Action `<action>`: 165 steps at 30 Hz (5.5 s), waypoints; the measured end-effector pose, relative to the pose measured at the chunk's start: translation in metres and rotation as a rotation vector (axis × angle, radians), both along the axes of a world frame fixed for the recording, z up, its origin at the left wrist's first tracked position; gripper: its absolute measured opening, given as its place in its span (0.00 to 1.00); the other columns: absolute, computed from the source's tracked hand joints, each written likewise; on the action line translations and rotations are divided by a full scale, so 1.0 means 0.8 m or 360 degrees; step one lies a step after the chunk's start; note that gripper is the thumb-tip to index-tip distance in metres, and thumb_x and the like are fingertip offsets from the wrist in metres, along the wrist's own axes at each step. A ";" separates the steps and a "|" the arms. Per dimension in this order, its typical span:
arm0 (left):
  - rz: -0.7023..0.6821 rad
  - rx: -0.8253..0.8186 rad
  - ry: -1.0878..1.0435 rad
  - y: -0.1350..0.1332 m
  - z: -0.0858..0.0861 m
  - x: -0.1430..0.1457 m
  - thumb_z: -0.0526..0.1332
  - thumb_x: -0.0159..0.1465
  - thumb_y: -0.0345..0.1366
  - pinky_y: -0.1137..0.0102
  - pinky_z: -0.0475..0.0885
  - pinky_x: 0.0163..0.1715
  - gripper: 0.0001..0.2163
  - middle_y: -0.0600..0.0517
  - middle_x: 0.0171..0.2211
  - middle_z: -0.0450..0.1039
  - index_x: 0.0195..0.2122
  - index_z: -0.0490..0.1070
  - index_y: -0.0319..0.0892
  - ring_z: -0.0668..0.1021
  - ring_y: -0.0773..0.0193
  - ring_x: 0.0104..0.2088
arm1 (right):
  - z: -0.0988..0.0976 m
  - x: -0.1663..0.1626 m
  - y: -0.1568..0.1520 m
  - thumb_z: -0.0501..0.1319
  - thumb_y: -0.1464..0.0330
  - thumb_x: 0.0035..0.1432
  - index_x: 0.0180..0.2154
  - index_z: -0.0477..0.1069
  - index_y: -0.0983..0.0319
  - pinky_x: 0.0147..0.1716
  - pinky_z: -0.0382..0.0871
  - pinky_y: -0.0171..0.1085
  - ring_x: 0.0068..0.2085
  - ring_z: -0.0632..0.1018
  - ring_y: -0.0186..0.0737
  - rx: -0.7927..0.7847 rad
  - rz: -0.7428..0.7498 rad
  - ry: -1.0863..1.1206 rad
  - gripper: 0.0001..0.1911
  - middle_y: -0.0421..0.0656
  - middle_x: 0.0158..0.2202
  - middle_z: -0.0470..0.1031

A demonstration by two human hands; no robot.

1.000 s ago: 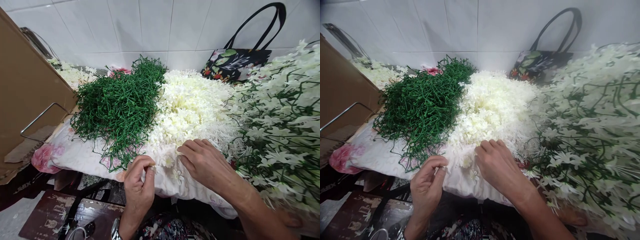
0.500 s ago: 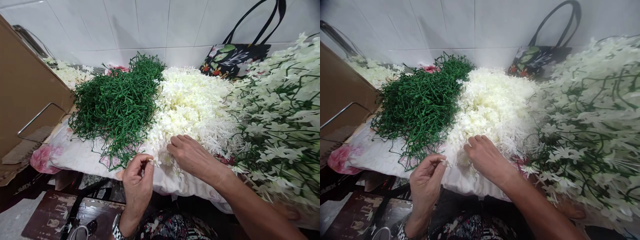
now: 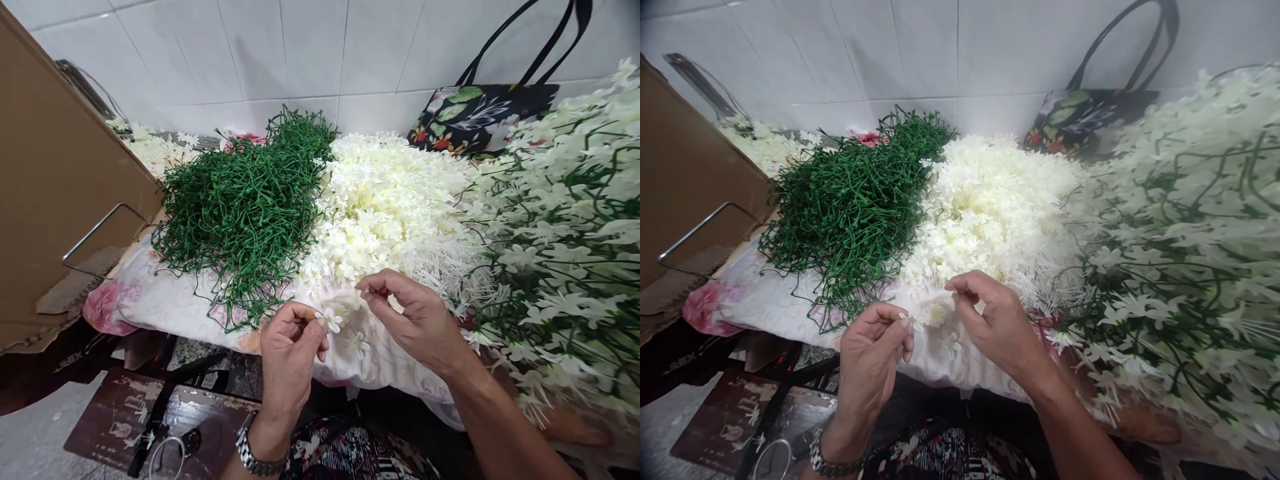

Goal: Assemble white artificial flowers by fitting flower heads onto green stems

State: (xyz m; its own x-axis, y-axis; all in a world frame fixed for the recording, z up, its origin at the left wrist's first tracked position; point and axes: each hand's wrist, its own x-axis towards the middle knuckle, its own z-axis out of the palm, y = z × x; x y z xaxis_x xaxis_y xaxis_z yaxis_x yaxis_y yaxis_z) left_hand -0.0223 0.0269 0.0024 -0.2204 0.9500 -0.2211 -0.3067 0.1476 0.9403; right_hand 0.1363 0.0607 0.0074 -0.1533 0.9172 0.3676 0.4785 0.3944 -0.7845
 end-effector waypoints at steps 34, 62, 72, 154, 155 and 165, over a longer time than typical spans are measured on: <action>-0.0087 0.0172 0.0168 -0.020 -0.014 0.038 0.63 0.57 0.31 0.79 0.70 0.23 0.03 0.56 0.22 0.73 0.26 0.74 0.41 0.73 0.71 0.22 | -0.023 -0.021 -0.051 0.57 0.79 0.56 0.36 0.69 0.63 0.33 0.76 0.37 0.36 0.79 0.40 0.0793 -0.0252 -0.0208 0.08 0.48 0.32 0.77; -0.0203 0.0393 0.0464 -0.027 -0.005 0.033 0.59 0.57 0.27 0.75 0.65 0.25 0.06 0.54 0.22 0.68 0.24 0.71 0.41 0.70 0.67 0.25 | -0.012 -0.005 -0.061 0.57 0.73 0.59 0.37 0.70 0.59 0.29 0.70 0.26 0.30 0.76 0.31 0.0149 0.0116 0.0068 0.05 0.39 0.30 0.74; -0.0062 0.0955 0.1733 -0.018 -0.009 -0.016 0.55 0.59 0.22 0.69 0.69 0.33 0.11 0.47 0.29 0.74 0.36 0.74 0.40 0.75 0.60 0.32 | -0.017 0.010 -0.054 0.56 0.71 0.59 0.33 0.68 0.58 0.25 0.69 0.31 0.26 0.76 0.34 0.0302 -0.0115 -0.0191 0.03 0.38 0.27 0.74; -0.0480 -0.0234 -0.0281 -0.036 0.011 0.029 0.70 0.49 0.41 0.80 0.53 0.13 0.13 0.59 0.16 0.61 0.25 0.70 0.38 0.60 0.75 0.16 | -0.004 0.017 -0.077 0.58 0.78 0.57 0.36 0.70 0.60 0.34 0.71 0.35 0.36 0.76 0.35 0.0193 0.0195 0.0412 0.08 0.41 0.32 0.75; -0.0475 -0.0215 -0.0268 -0.036 0.010 0.028 0.70 0.49 0.41 0.80 0.51 0.14 0.13 0.59 0.17 0.61 0.24 0.71 0.38 0.58 0.76 0.16 | -0.004 0.017 -0.078 0.58 0.78 0.57 0.36 0.70 0.60 0.33 0.71 0.35 0.35 0.76 0.35 0.0190 0.0202 0.0399 0.08 0.41 0.31 0.74; -0.0444 -0.0021 -0.0256 -0.041 0.000 0.024 0.71 0.50 0.39 0.77 0.58 0.20 0.09 0.56 0.20 0.66 0.23 0.74 0.39 0.62 0.74 0.20 | 0.004 0.017 -0.082 0.57 0.79 0.58 0.36 0.68 0.63 0.28 0.68 0.32 0.31 0.72 0.33 0.0222 0.0267 0.0141 0.07 0.42 0.29 0.71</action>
